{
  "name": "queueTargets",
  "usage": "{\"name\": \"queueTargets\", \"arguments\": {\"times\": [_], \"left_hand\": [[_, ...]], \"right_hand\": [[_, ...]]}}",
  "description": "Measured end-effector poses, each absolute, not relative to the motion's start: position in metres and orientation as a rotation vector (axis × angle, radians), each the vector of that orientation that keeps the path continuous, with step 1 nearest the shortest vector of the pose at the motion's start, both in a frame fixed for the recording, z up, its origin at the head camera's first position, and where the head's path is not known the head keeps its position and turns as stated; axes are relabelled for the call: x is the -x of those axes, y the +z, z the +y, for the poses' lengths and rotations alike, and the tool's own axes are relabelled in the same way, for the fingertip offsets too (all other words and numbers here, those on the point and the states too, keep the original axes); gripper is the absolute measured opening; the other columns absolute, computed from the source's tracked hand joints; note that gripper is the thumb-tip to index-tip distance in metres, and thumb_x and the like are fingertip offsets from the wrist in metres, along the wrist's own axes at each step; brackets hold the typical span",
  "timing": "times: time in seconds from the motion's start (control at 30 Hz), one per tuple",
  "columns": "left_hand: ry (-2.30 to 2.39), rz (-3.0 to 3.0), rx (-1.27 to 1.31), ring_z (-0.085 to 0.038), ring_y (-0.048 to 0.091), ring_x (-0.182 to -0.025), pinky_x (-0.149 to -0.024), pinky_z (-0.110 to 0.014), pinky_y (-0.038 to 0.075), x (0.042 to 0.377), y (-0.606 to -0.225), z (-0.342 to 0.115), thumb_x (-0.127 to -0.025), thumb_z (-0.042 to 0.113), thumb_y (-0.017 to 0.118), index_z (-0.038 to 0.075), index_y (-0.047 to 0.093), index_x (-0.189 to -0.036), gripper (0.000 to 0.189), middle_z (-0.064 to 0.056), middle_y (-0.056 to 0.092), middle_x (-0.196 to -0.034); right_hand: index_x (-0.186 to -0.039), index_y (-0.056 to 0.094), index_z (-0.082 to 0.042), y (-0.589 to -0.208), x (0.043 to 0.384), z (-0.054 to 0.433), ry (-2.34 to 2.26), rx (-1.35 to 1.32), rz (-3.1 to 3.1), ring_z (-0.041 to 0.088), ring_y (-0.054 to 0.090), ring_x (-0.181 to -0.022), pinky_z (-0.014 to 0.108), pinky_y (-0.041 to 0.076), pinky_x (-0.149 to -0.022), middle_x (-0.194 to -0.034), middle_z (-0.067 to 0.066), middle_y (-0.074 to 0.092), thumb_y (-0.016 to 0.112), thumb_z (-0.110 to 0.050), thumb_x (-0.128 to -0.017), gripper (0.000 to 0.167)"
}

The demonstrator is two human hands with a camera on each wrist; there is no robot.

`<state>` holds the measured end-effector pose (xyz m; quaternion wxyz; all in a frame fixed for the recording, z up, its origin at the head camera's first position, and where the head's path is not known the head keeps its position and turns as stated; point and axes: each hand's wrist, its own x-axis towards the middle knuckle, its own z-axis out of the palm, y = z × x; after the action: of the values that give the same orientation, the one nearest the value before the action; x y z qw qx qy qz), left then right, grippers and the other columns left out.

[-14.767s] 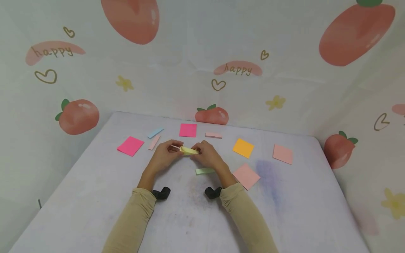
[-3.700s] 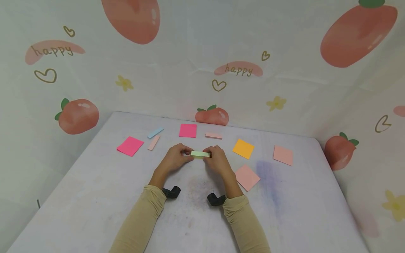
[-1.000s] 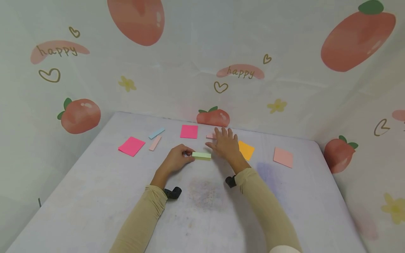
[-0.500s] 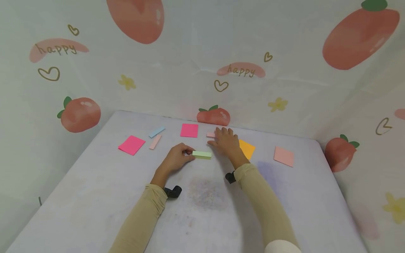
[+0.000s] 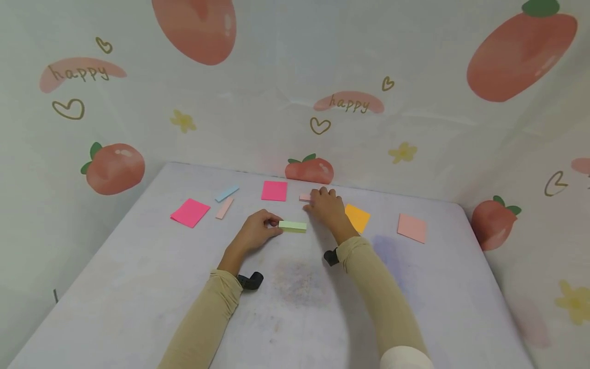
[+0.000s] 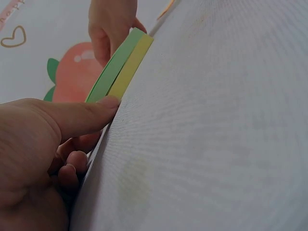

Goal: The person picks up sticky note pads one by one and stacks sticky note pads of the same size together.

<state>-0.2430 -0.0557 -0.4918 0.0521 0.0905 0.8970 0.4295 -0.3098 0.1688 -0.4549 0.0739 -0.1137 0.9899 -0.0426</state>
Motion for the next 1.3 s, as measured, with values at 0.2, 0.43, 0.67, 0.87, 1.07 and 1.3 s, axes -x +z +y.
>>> {"name": "queueTargets", "arguments": {"times": [0.2,0.43,0.67,0.87,1.07,1.3], "left_hand": [[1.310,2.726,-0.279,-0.016,0.055,-0.086,-0.076,-0.029,0.045,0.2425,-0.4911,-0.0558,-0.090,0.019,0.078,0.014,0.077,-0.113,0.024,-0.002,0.065,-0.099],[1.312,2.726,-0.275,-0.016,0.054,-0.084,-0.075,-0.029,0.044,0.2415,-0.4879,-0.0564,-0.090,0.018,0.077,0.012,0.077,-0.113,0.024,-0.003,0.065,-0.099],[1.308,2.724,-0.272,-0.016,0.054,-0.084,-0.075,-0.029,0.044,0.2415,-0.4893,-0.0566,-0.090,0.019,0.078,0.013,0.077,-0.113,0.024,-0.002,0.065,-0.099],[1.314,2.718,-0.269,-0.016,0.054,-0.085,-0.076,-0.029,0.044,0.2419,-0.4898,-0.0557,-0.090,0.019,0.078,0.013,0.077,-0.114,0.025,-0.002,0.065,-0.100],[1.322,2.719,-0.269,-0.016,0.054,-0.084,-0.075,-0.029,0.044,0.2419,-0.4898,-0.0556,-0.090,0.019,0.078,0.013,0.077,-0.114,0.025,-0.002,0.065,-0.099],[1.325,2.720,-0.286,-0.016,0.054,-0.084,-0.075,-0.029,0.044,0.2414,-0.4893,-0.0565,-0.090,0.018,0.078,0.013,0.077,-0.113,0.023,-0.003,0.065,-0.099]], "right_hand": [[-0.139,0.052,-0.008,-0.4541,0.3071,0.1705,-0.105,0.396,3.013,0.040,0.053,-0.117,0.057,0.051,-0.102,-0.134,0.021,0.055,0.062,-0.036,-0.102,0.048],[-0.140,0.054,-0.007,-0.4554,0.3071,0.1745,-0.090,0.475,3.059,0.041,0.056,-0.113,0.055,0.056,-0.095,-0.132,0.022,0.055,0.056,-0.025,-0.106,0.039],[-0.138,0.059,-0.008,-0.4551,0.3077,0.1743,-0.087,0.473,3.049,0.038,0.057,-0.112,0.053,0.056,-0.097,-0.129,0.020,0.058,0.060,-0.024,-0.103,0.038],[-0.134,0.063,-0.006,-0.4541,0.3056,0.1734,-0.080,0.484,3.050,0.036,0.057,-0.110,0.050,0.056,-0.097,-0.125,0.019,0.060,0.061,-0.024,-0.103,0.036],[-0.130,0.065,-0.003,-0.4543,0.3042,0.1742,-0.075,0.501,3.053,0.035,0.057,-0.109,0.049,0.057,-0.096,-0.122,0.019,0.060,0.062,-0.021,-0.102,0.034],[-0.128,0.064,0.000,-0.4551,0.3033,0.1750,-0.131,0.517,3.055,0.035,0.054,-0.110,0.047,0.056,-0.097,-0.122,0.020,0.059,0.061,-0.015,-0.102,0.030]]}}
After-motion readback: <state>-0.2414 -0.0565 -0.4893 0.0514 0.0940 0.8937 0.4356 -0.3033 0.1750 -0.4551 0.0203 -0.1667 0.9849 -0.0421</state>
